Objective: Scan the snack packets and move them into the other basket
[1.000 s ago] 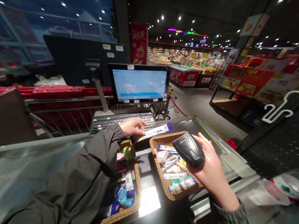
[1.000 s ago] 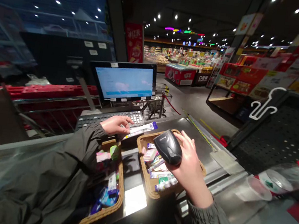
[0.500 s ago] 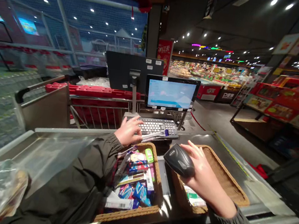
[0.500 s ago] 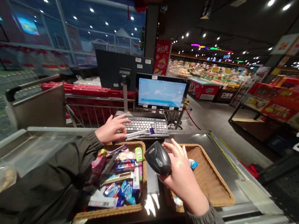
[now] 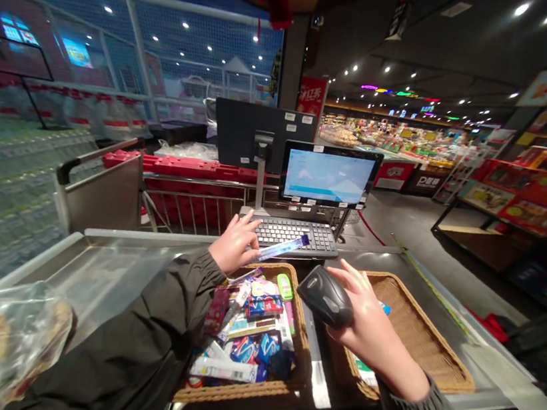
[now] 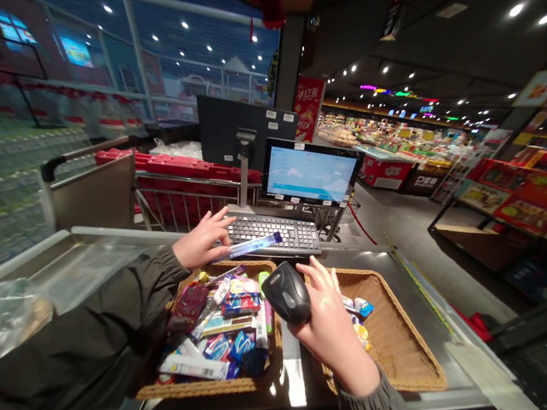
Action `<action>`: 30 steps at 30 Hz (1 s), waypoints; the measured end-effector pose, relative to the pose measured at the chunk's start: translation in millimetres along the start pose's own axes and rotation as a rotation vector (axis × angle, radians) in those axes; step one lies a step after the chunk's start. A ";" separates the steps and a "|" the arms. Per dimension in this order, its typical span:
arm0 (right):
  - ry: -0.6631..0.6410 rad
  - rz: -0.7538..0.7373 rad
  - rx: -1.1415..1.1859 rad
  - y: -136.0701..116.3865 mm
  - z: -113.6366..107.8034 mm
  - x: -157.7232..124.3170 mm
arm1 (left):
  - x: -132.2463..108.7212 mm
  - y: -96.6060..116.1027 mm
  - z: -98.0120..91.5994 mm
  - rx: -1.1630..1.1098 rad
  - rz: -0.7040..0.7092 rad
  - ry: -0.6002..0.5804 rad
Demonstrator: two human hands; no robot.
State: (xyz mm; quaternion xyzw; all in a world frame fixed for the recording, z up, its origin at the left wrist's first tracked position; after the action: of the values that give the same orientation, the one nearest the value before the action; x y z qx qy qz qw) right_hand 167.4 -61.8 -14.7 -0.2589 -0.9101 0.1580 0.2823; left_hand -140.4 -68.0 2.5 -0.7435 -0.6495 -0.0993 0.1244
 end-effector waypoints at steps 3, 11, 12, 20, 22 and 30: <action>-0.002 -0.001 0.001 -1.2 -1.0 0.5 | 1.3 -2.8 2.5 -0.024 -0.001 -0.028; -0.026 0.021 0.013 5.9 -2.2 -5.2 | -2.1 -6.1 14.6 -0.033 -0.007 -0.101; -0.029 0.026 0.014 6.8 -1.9 -6.0 | -4.3 -7.6 19.8 -0.031 -0.010 -0.114; -0.045 0.079 0.042 14.7 2.4 -13.4 | -45.2 -25.7 73.3 0.006 -0.172 -0.424; -0.048 0.096 0.051 16.6 3.2 -15.2 | -59.3 -26.9 83.8 0.009 -0.211 -0.492; -0.027 0.102 0.081 29.9 2.5 -23.8 | -88.2 -21.1 91.7 0.261 -0.187 -0.369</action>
State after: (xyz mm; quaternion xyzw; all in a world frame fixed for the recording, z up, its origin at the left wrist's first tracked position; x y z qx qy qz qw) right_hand 194.2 -51.1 -39.9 -0.2911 -0.8923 0.2125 0.2718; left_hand -174.6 -119.6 -110.7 -0.6633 -0.7346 0.1119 0.0891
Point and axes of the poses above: each hand's wrist, its own x-axis towards the middle knuckle, its own z-axis out of the palm, y = z × x, the point moved 2 cm from there along x, towards the middle knuckle, and after that the axes turned 14 degrees about x, right-handed, at the moved point
